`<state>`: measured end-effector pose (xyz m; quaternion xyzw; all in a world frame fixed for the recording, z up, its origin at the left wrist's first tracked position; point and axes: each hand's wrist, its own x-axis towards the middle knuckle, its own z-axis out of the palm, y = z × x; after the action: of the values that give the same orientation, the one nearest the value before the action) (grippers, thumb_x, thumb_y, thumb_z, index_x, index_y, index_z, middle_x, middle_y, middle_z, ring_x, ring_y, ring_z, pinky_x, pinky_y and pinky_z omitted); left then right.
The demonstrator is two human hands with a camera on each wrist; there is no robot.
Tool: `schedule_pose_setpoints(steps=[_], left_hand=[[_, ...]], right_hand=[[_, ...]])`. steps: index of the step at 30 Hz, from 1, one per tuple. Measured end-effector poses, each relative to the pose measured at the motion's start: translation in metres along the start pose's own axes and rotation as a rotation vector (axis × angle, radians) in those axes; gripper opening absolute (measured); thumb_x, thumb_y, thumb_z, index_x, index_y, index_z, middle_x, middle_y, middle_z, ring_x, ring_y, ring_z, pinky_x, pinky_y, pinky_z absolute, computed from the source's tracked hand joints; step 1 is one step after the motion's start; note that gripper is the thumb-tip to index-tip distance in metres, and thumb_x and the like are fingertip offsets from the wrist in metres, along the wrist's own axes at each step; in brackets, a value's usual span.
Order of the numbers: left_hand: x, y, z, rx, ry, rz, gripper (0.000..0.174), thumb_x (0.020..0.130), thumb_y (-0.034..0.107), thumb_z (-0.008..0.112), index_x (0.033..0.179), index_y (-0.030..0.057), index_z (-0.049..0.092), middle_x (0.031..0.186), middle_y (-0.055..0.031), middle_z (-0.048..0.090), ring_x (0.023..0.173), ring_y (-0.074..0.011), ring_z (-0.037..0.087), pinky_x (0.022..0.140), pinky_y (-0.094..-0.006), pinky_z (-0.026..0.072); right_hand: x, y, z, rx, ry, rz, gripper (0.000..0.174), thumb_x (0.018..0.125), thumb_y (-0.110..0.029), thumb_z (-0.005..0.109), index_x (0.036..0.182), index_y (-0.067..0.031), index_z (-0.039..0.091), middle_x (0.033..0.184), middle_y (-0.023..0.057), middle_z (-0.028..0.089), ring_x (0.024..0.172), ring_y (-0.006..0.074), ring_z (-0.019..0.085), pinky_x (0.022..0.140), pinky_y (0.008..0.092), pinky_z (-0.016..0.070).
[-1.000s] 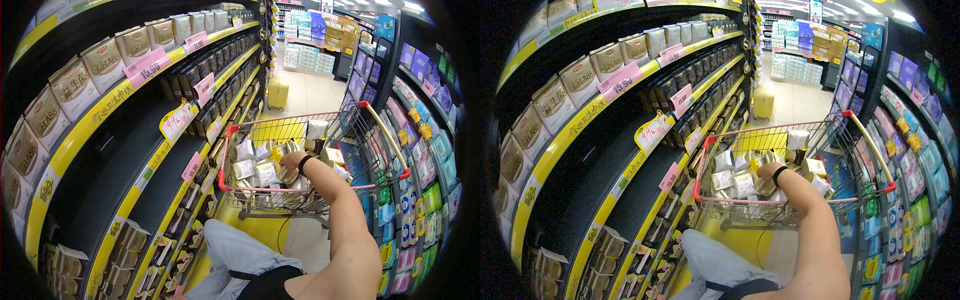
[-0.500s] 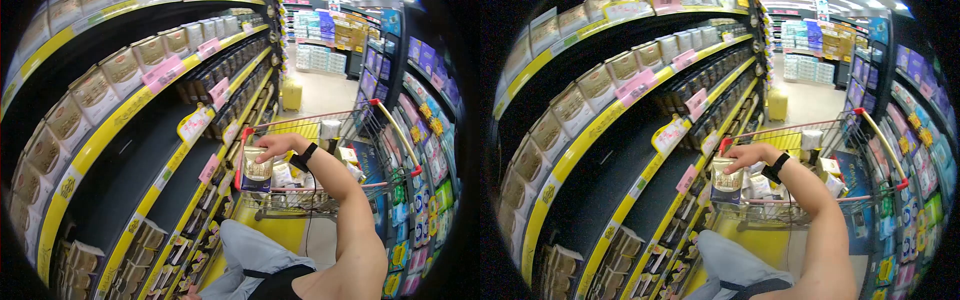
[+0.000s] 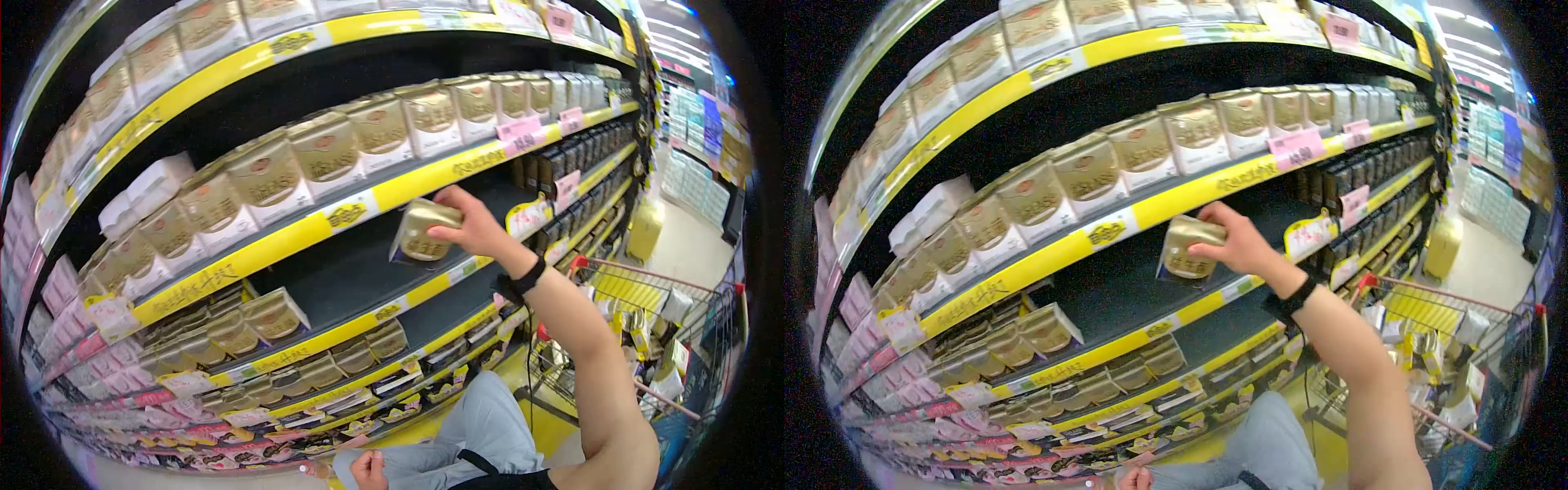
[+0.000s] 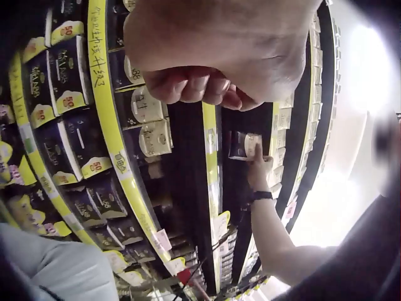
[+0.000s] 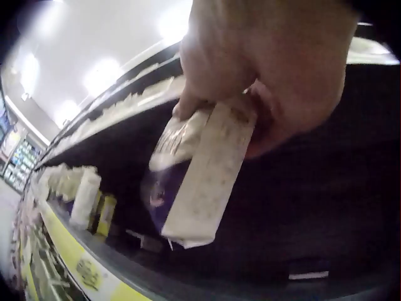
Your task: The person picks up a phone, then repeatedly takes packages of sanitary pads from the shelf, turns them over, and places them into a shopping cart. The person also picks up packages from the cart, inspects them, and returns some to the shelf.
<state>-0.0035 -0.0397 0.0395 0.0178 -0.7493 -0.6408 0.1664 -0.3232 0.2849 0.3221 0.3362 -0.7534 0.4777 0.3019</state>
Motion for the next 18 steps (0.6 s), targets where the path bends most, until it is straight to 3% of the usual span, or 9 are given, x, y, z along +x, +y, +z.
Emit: schedule_pose_setpoints(steps=[2,4,7,10,11,14,18], left_hand=[[-0.008,0.007,-0.001,0.021,-0.025,-0.024,0.03,0.098,0.017,0.057,0.071,0.0064,0.05,0.065,0.0024,0.043,0.062,-0.0086,0.039,0.057,-0.0254,0.0332],[-0.015,0.007,0.002,0.002,-0.045,-0.062,0.028,0.097,0.015,0.057,0.071,0.0057,0.049,0.066,0.0017,0.044,0.063,-0.0087,0.04,0.058,-0.0257,0.0343],[-0.025,-0.01,0.002,-0.026,-0.097,-0.081,0.026,0.096,0.011,0.057,0.072,0.0043,0.049,0.067,0.0007,0.045,0.063,-0.0089,0.04,0.058,-0.0267,0.035],[-0.024,-0.008,0.002,0.002,-0.166,-0.042,0.023,0.094,0.008,0.057,0.073,0.0033,0.048,0.068,0.0003,0.045,0.064,-0.0092,0.039,0.057,-0.0275,0.035],[-0.022,0.001,0.002,-0.03,-0.174,-0.052,0.023,0.094,0.007,0.058,0.074,0.0033,0.048,0.068,0.0004,0.044,0.064,-0.0092,0.039,0.057,-0.0276,0.0348],[-0.013,0.023,0.0,-0.027,-0.215,-0.068,0.022,0.093,0.006,0.058,0.074,0.0033,0.047,0.068,0.0002,0.043,0.064,-0.0094,0.038,0.058,-0.0278,0.0347],[-0.004,0.022,0.001,-0.014,-0.221,-0.025,0.021,0.092,0.004,0.058,0.074,0.0031,0.047,0.067,-0.0006,0.042,0.063,-0.0096,0.037,0.057,-0.0283,0.0348]], right_hand=[[0.013,-0.009,0.035,-0.153,0.017,0.142,0.052,0.077,-0.032,0.084,0.101,-0.0014,0.05,0.09,0.0178,0.063,0.082,0.0325,0.063,0.073,0.0371,0.0509],[0.012,-0.003,0.069,-0.023,0.197,0.004,0.047,0.079,-0.03,0.082,0.102,-0.0007,0.053,0.089,0.0192,0.064,0.084,0.0369,0.064,0.07,0.0396,0.0518],[-0.005,0.028,0.098,-0.173,0.147,-0.119,0.04,0.078,-0.022,0.083,0.101,-0.0015,0.057,0.089,0.0158,0.065,0.081,0.0308,0.065,0.068,0.0356,0.0503],[0.0,0.022,0.112,-0.033,0.077,-0.116,0.032,0.082,-0.019,0.079,0.103,-0.0007,0.061,0.1,0.016,0.064,0.085,0.033,0.065,0.07,0.0374,0.0514],[0.004,0.017,0.112,-0.092,-0.064,-0.056,0.031,0.087,-0.015,0.072,0.113,-0.0018,0.06,0.109,0.0175,0.062,0.096,0.034,0.063,0.076,0.0375,0.0518],[0.011,0.018,0.129,-0.168,-0.226,-0.026,0.035,0.093,-0.021,0.064,0.124,-0.0044,0.056,0.121,0.0221,0.059,0.112,0.0409,0.055,0.093,0.0465,0.0474],[0.026,0.03,0.155,-0.104,-0.289,-0.114,0.04,0.096,-0.018,0.059,0.134,-0.0086,0.051,0.126,0.0221,0.057,0.119,0.0421,0.051,0.101,0.049,0.0423]])
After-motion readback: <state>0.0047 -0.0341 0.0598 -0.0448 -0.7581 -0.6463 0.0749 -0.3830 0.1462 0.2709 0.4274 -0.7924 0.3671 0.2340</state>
